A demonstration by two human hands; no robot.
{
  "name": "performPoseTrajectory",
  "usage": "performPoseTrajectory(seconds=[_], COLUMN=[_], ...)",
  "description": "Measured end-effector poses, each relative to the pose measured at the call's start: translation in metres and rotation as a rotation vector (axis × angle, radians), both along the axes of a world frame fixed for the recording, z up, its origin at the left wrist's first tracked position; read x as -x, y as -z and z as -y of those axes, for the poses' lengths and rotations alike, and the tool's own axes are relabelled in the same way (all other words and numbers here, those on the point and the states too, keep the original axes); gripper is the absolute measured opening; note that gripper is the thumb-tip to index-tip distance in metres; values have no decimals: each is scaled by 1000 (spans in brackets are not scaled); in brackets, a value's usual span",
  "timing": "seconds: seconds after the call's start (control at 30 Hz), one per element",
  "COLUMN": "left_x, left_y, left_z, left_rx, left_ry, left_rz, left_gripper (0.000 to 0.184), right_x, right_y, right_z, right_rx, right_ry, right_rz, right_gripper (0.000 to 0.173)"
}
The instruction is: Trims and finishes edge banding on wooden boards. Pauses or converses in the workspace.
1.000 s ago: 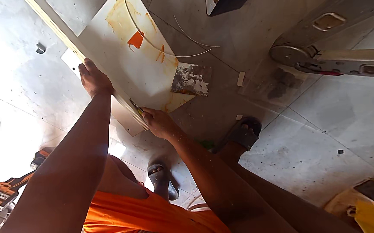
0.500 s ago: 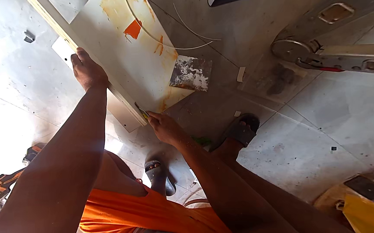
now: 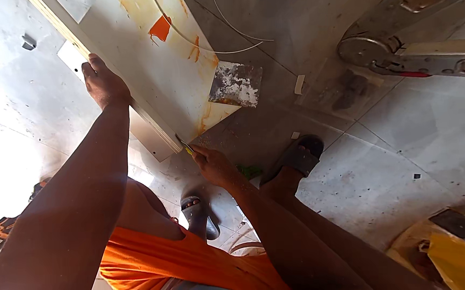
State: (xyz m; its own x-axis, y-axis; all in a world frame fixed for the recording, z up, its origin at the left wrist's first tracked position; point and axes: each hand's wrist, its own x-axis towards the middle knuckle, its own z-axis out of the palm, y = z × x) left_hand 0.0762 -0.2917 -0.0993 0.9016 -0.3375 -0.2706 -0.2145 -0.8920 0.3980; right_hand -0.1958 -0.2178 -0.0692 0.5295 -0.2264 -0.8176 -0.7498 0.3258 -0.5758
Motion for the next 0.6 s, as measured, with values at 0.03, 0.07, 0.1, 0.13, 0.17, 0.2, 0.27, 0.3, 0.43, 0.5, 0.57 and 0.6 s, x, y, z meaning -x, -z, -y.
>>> performPoseTrajectory(seconds=[0.03, 0.07, 0.1, 0.13, 0.17, 0.2, 0.27, 0.3, 0.43, 0.5, 0.57, 0.6], left_x=[0, 0, 0, 0, 0, 0, -1, -1, -1, -1, -1, 1], left_y=[0, 0, 0, 0, 0, 0, -1, -1, 0, 0, -1, -1], left_z=[0, 0, 0, 0, 0, 0, 0, 0, 1, 0, 1, 1], left_rx=[1, -2, -4, -6, -4, -3, 4, 9, -4, -2, 3, 9], left_ry=[1, 0, -2, -5, -5, -4, 3, 3, 0, 1, 8, 10], left_rz=[4, 7, 6, 4, 3, 2, -1, -1, 4, -1, -3, -11], left_gripper=[51, 51, 51, 51, 51, 51, 52, 51, 51, 53, 54, 54], right_x=[2, 3, 5, 7, 8, 10, 12, 14, 23, 28, 32, 33], right_y=[0, 0, 0, 0, 0, 0, 0, 0, -1, -5, -14, -20], right_z=[-1, -2, -3, -4, -5, -6, -8, -10, -16, -15, -9, -4], right_rx=[-2, -7, -12, -17, -18, -20, -25, -26, -48, -62, -80, -71], right_ry=[-6, -11, -11, -12, -13, -13, -10, -6, -9, -44, -45, -20], right_rz=[-3, -9, -13, -17, -20, -22, -27, -30, -53, -54, -57, -45], right_gripper=[46, 47, 47, 47, 47, 47, 47, 47, 48, 49, 50, 50])
